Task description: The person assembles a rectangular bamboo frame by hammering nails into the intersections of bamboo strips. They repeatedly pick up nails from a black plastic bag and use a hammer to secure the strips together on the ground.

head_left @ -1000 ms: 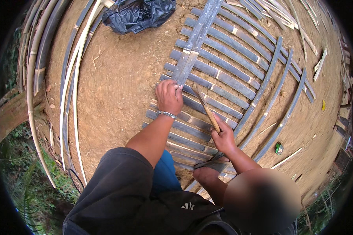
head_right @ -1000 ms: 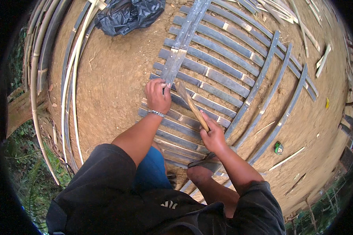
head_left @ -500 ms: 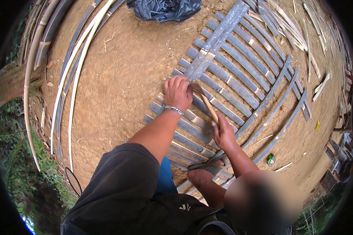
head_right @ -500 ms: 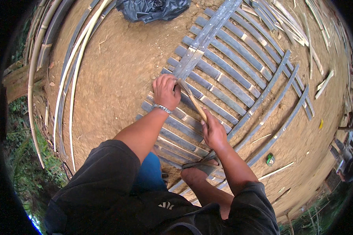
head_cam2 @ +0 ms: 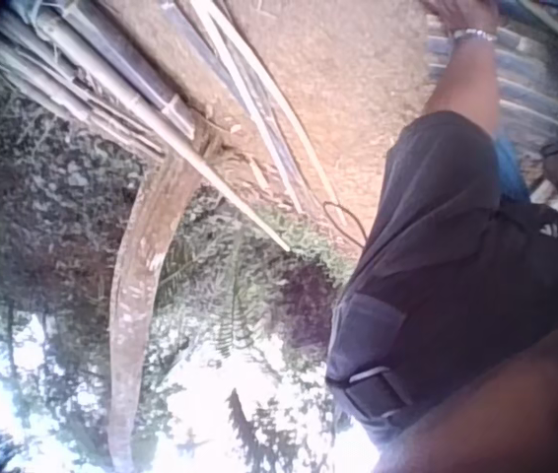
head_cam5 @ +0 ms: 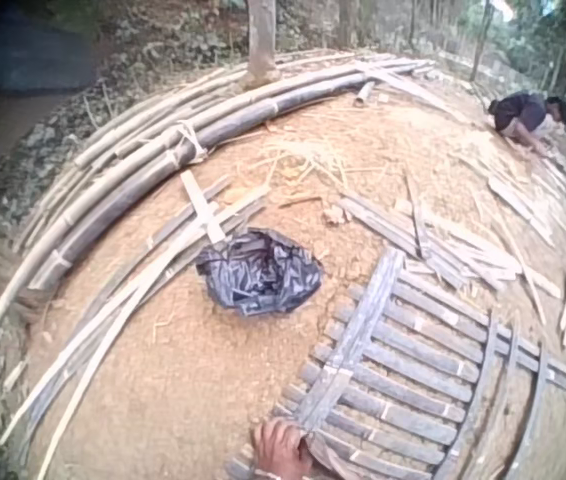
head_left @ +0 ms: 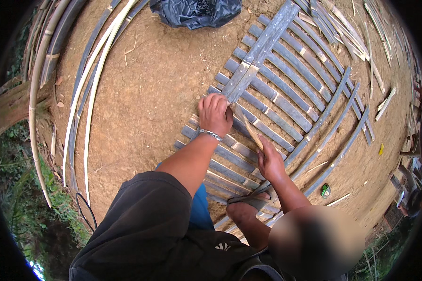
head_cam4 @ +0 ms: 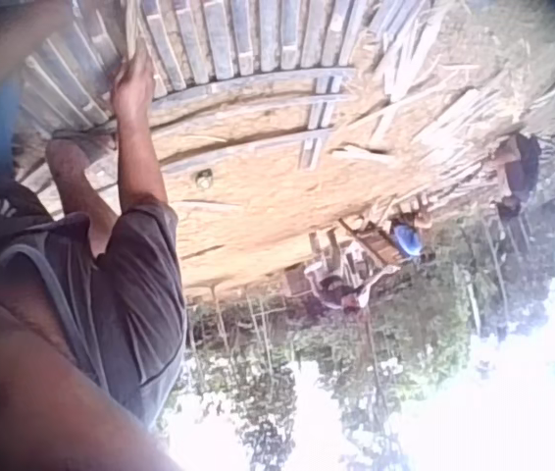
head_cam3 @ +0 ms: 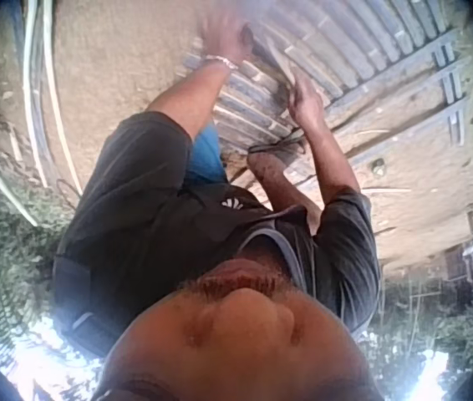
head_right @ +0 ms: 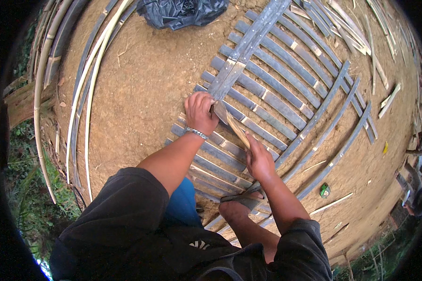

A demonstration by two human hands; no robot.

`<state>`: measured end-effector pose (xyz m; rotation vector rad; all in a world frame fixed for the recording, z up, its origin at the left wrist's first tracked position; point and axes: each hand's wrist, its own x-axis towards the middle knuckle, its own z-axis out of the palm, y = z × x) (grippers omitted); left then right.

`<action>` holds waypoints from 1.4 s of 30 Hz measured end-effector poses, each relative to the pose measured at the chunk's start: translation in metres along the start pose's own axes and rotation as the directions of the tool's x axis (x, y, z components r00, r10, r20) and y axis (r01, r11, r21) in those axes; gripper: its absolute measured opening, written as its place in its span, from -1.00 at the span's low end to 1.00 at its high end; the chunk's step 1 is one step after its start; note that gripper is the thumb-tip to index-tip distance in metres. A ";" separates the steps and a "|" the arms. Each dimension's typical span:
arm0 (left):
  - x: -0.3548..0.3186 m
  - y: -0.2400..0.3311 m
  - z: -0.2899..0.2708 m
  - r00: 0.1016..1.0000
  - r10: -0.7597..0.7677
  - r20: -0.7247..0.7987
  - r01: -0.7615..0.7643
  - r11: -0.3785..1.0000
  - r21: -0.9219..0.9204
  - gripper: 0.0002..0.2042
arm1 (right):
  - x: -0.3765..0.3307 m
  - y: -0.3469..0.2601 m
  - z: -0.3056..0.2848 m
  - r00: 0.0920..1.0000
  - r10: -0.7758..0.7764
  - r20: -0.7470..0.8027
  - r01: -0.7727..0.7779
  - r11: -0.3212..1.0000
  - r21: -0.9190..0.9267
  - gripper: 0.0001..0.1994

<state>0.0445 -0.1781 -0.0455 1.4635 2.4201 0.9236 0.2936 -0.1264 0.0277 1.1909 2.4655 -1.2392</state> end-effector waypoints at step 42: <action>0.000 0.005 -0.002 0.974 -0.139 -0.177 0.142 0.990 0.004 -0.75 | -0.012 -0.007 -0.010 0.981 0.067 -0.183 -0.035 0.984 0.173 -0.51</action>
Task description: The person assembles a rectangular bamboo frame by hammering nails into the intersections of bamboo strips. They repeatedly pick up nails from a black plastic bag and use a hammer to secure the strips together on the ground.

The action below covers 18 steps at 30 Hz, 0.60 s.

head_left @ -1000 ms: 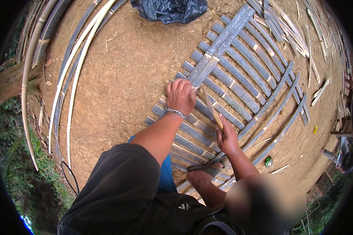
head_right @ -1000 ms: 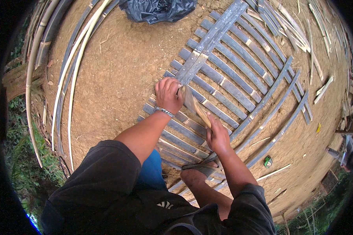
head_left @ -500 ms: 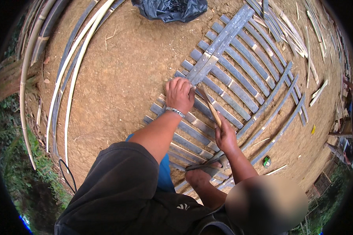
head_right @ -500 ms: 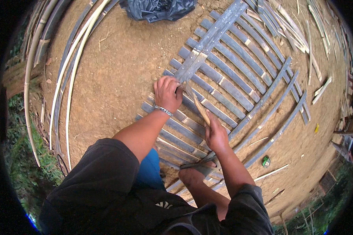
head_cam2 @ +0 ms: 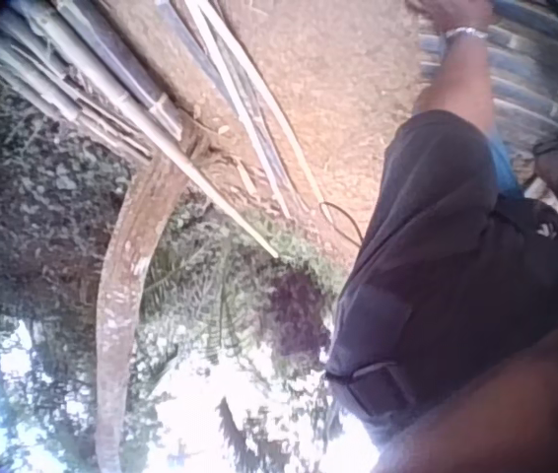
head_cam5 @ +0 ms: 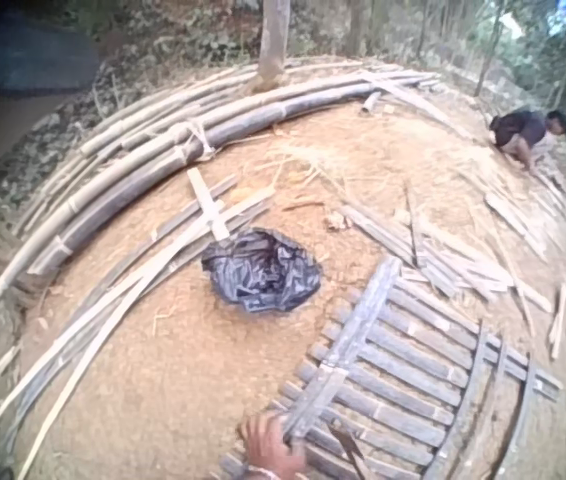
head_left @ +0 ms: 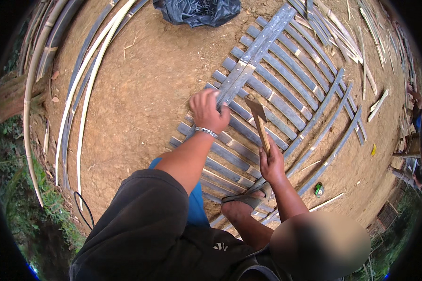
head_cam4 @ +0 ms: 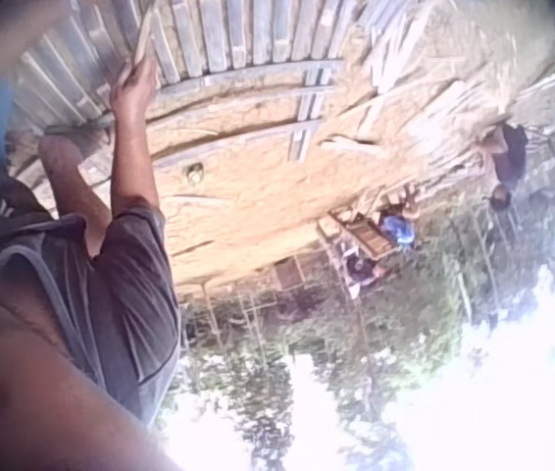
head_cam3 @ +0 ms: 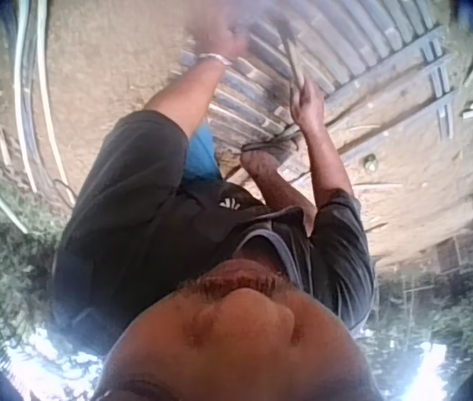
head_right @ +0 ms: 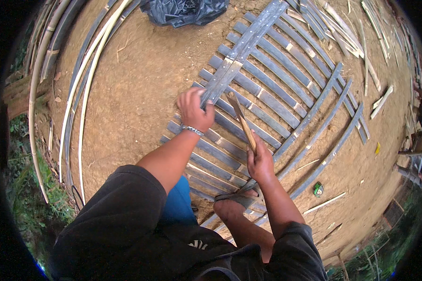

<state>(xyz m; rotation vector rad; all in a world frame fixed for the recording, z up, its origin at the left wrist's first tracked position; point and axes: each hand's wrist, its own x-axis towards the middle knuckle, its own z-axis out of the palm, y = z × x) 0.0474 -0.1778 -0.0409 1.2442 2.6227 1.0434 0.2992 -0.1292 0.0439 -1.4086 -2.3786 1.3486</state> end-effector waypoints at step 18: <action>0.003 0.000 0.010 0.963 -0.257 -0.077 0.268 0.935 0.232 -0.63 | -0.048 0.018 -0.017 0.978 0.204 -0.038 -0.197 0.971 0.135 -0.50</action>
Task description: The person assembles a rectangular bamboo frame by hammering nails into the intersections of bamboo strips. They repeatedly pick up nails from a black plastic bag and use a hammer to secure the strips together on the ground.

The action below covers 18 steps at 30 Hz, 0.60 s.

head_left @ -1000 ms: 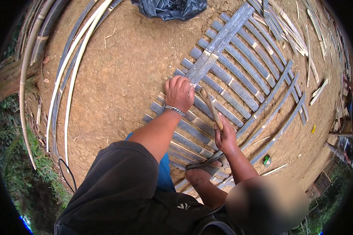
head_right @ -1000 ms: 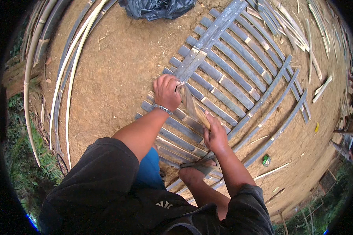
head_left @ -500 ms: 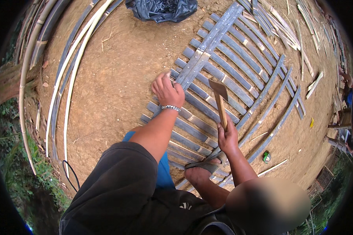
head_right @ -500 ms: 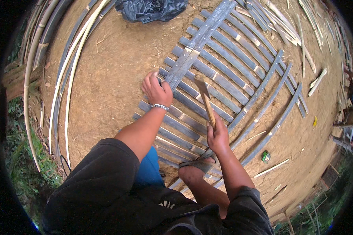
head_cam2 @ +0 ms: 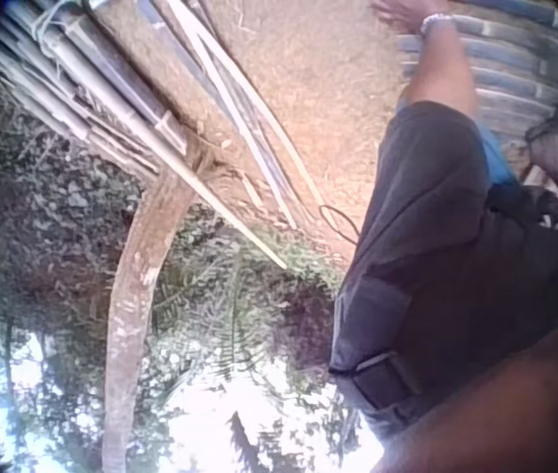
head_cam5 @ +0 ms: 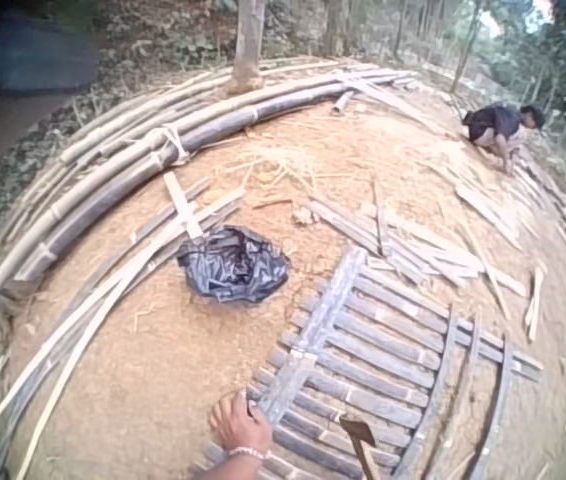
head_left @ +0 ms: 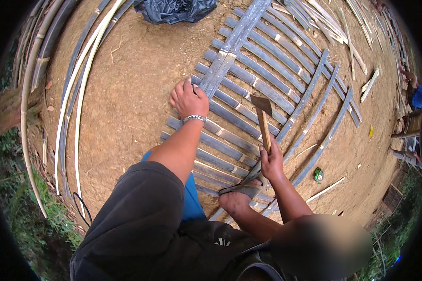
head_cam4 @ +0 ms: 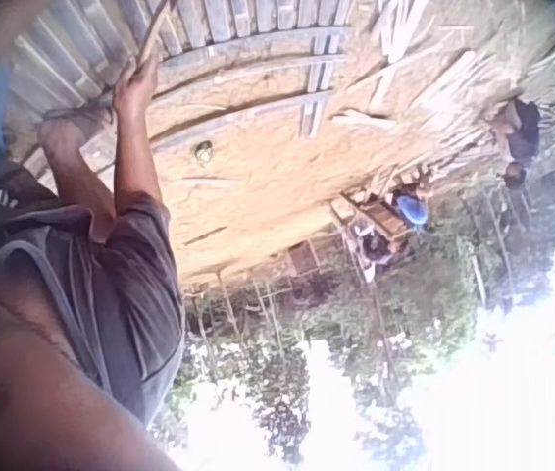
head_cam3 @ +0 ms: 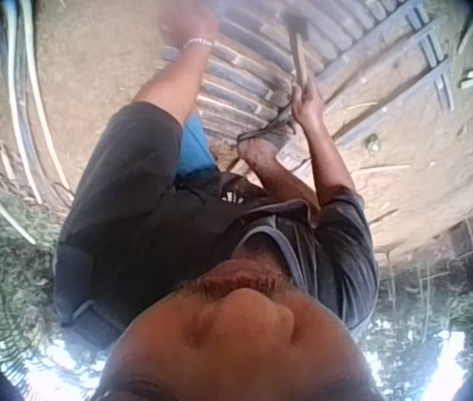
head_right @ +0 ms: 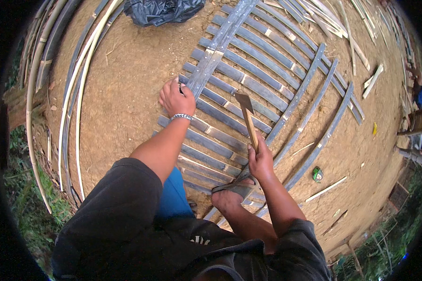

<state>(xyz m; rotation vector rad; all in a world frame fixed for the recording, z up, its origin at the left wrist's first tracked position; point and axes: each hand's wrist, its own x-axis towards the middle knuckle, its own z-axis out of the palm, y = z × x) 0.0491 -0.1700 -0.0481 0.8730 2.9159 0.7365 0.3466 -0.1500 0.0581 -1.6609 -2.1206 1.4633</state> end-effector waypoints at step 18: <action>0.001 -0.007 -0.013 0.985 0.094 0.141 -0.104 0.993 0.062 -0.54 | 0.060 -0.026 0.043 0.947 -0.255 0.198 0.291 0.939 -0.185 -0.45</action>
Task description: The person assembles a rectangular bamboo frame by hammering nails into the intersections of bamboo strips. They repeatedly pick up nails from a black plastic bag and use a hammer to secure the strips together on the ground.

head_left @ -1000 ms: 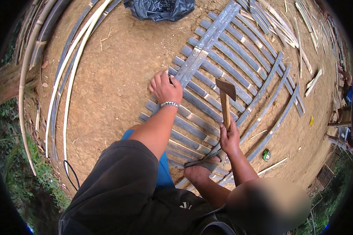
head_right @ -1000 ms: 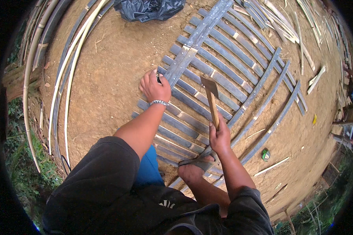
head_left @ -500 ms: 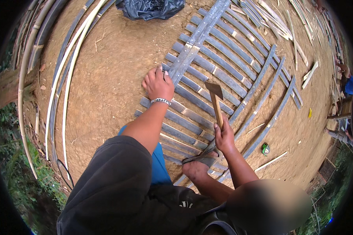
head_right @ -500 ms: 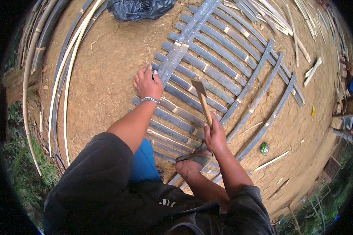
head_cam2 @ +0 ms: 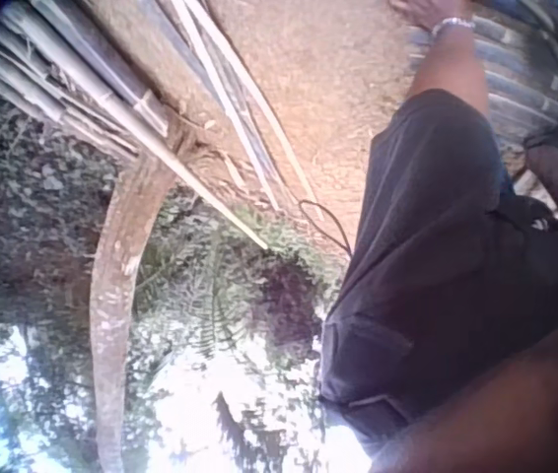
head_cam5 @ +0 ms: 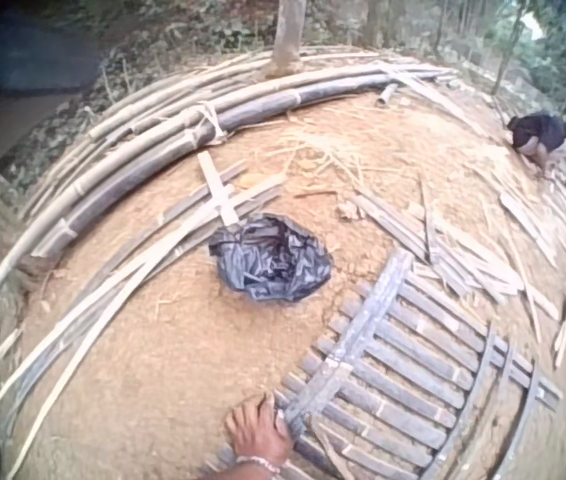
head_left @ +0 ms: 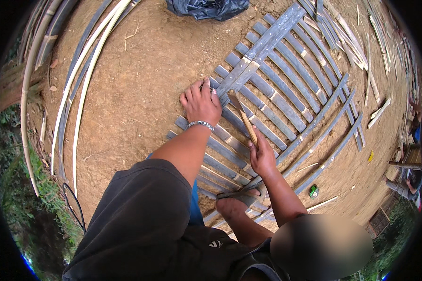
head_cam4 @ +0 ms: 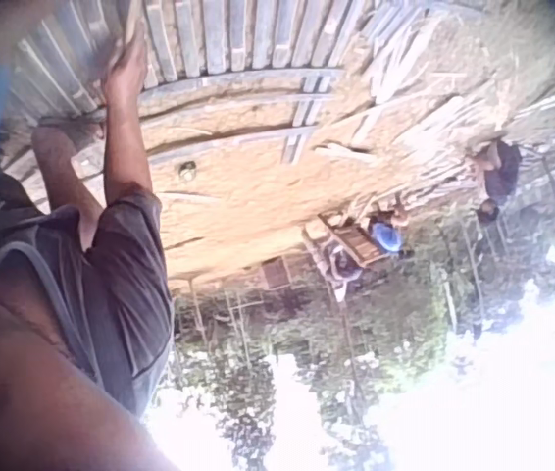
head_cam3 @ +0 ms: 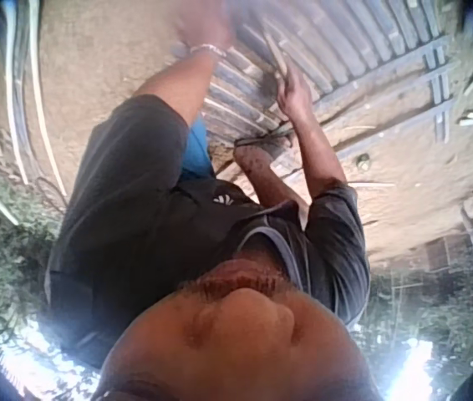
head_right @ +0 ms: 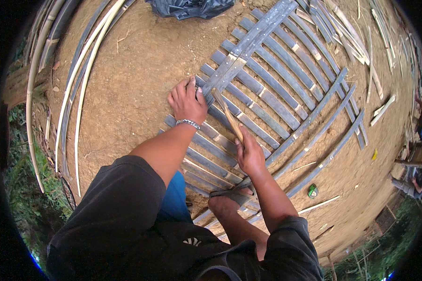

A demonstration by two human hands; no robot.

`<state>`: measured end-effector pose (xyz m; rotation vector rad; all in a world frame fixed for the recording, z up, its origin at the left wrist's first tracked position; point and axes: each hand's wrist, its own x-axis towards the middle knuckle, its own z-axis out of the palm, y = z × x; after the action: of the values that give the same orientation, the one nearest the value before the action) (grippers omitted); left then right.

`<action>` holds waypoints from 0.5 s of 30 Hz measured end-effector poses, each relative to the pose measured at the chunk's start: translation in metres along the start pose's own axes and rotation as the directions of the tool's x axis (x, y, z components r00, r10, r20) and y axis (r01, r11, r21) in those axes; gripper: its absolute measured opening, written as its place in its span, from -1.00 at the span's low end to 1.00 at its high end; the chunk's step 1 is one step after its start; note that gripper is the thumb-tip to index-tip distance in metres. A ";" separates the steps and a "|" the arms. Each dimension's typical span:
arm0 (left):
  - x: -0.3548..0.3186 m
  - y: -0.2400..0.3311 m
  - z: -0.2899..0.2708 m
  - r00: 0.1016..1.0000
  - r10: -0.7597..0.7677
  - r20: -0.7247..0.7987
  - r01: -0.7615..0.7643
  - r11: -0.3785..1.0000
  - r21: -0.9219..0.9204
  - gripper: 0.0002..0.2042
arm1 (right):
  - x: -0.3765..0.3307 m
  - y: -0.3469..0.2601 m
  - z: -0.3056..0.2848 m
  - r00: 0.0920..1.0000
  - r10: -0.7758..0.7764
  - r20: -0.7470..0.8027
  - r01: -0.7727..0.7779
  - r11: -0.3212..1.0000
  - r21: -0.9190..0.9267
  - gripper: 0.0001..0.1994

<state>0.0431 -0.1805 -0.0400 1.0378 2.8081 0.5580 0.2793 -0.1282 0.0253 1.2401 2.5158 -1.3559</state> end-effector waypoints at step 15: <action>0.002 -0.003 -0.001 0.999 0.019 -0.027 -0.019 1.000 0.005 -0.55 | -0.010 -0.010 -0.011 0.984 -0.094 -0.151 0.109 0.990 0.092 -0.44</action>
<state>0.0398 -0.1812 -0.0403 1.0671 2.8272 0.5727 0.2837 -0.1298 0.0425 1.2905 2.6739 -1.4820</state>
